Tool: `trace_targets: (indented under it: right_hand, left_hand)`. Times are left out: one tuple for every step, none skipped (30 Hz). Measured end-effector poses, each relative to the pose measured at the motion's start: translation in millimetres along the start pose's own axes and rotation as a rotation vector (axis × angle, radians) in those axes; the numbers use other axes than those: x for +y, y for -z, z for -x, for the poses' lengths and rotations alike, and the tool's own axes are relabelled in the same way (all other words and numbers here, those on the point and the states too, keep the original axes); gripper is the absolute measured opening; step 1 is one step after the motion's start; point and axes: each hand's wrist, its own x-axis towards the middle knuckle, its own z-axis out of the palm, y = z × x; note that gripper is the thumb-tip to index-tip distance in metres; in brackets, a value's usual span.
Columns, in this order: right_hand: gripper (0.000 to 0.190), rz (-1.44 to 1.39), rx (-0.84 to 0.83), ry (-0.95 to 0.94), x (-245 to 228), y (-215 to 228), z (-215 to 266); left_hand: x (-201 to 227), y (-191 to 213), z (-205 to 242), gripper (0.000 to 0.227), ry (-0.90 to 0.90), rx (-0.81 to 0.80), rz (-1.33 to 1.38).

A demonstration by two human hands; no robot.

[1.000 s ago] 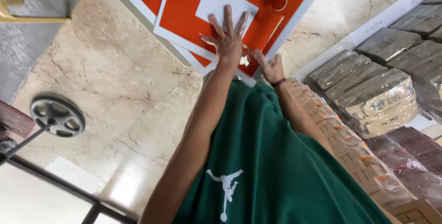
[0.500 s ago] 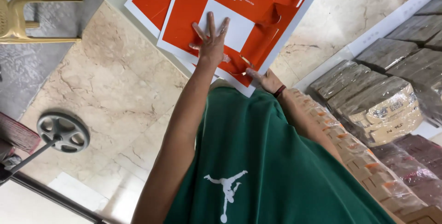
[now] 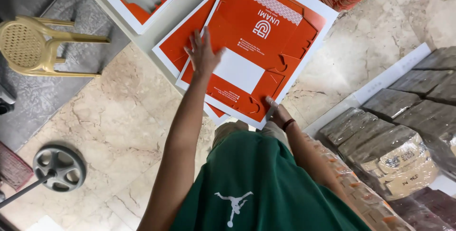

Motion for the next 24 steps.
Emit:
trace_targets:
  right_hand:
    - [0.059,-0.176,0.113,0.071,-0.9,-4.6,-5.1]
    - [0.067,-0.352,0.224,0.143,-1.9,-9.8,-10.1]
    - [0.067,-0.345,0.230,0.155,-5.9,-15.8,0.5]
    - [0.071,-0.359,0.264,0.184,-9.3,-22.7,11.4]
    - [0.077,-0.370,0.295,0.212,-11.8,-30.4,22.3]
    - [0.077,-0.361,0.298,0.223,-4.2,-38.0,43.3]
    - [0.073,-0.405,0.262,0.228,-2.5,-44.3,60.3]
    - [0.068,-0.447,0.225,0.233,0.0,-50.7,76.8]
    - [0.068,-0.437,0.233,0.245,33.3,-16.3,47.2]
    - [0.069,-0.476,0.209,0.232,65.1,18.9,21.0]
    - [0.070,-0.517,0.185,0.217,95.4,49.9,-7.1]
    - [0.070,-0.510,0.192,0.226,63.9,29.3,21.4]
    - [0.061,-0.355,0.292,0.273,38.0,6.3,54.0]
    - [0.054,-0.199,0.390,0.318,12.7,-17.9,87.0]
    - [0.054,-0.187,0.388,0.348,7.8,-16.3,91.0]
    - [0.054,-0.076,0.411,0.369,3.0,-14.6,96.0]
    - [0.056,0.031,0.431,0.398,-6.5,-15.5,96.1]
    - [0.056,0.040,0.426,0.436,-3.7,31.5,56.5]
    - [0.061,0.171,0.446,0.474,14.1,76.0,27.9]
    - [0.066,0.302,0.466,0.511,29.2,116.3,-3.0]
    - [0.066,0.310,0.457,0.501,-11.0,104.9,15.6]
    - [0.056,0.336,0.344,0.550,-52.8,94.2,32.5]
    - [0.046,0.355,0.228,0.608,-97.9,80.8,43.6]
    - [0.046,0.356,0.217,0.605,-139.4,78.3,45.0]
  left_hand:
    - [-5.7,-8.3,-14.3,0.083,0.039,0.043,0.108]
    - [-11.7,-16.1,-28.6,0.082,0.077,0.084,0.216]
    - [-14.7,-15.6,-37.5,0.082,0.073,0.092,0.228]
    - [-18.3,-14.7,-46.0,0.088,0.108,0.055,0.302]
    - [-23.2,-13.6,-52.9,0.094,0.145,0.017,0.375]
    - [-22.5,6.2,-44.3,0.094,0.143,0.026,0.387]
    - [-20.8,28.0,-41.2,0.097,0.123,-0.179,0.546]
    - [-19.9,49.6,-37.4,0.101,0.094,-0.387,0.700]
    - [-27.3,42.8,-41.7,0.101,0.086,-0.382,0.714]
    - [-34.3,35.4,-46.0,0.095,0.086,-0.495,0.774]
    - [-42.1,27.9,-49.5,0.089,0.085,-0.611,0.828]
    - [-37.9,30.2,-46.4,0.089,0.075,-0.609,0.839]
    - [-35.4,31.4,-38.1,0.098,0.065,-0.533,0.890]
    - [-33.0,33.1,-28.7,0.108,0.056,-0.457,0.940]
    - [-36.3,14.2,-29.5,0.108,0.039,-0.432,0.954]
    - [-38.6,-4.1,-31.2,0.103,-0.013,-0.406,0.809]
    - [-42.5,-18.1,-40.5,0.101,-0.061,-0.367,0.658]
    - [-41.3,11.5,-32.0,0.101,-0.075,-0.330,0.666]
    - [-42.8,29.5,-5.2,0.081,-0.034,-0.238,0.827]
    - [-43.3,45.9,20.5,0.063,0.008,-0.144,0.987]
    - [-46.9,48.3,35.1,0.063,0.024,-0.146,0.988]
    - [-49.3,50.9,48.2,0.041,0.021,-0.019,1.338]
    - [-53.1,55.6,56.2,0.024,0.008,0.130,1.679]
    - [-62.7,19.2,64.3,0.024,0.016,0.138,1.673]
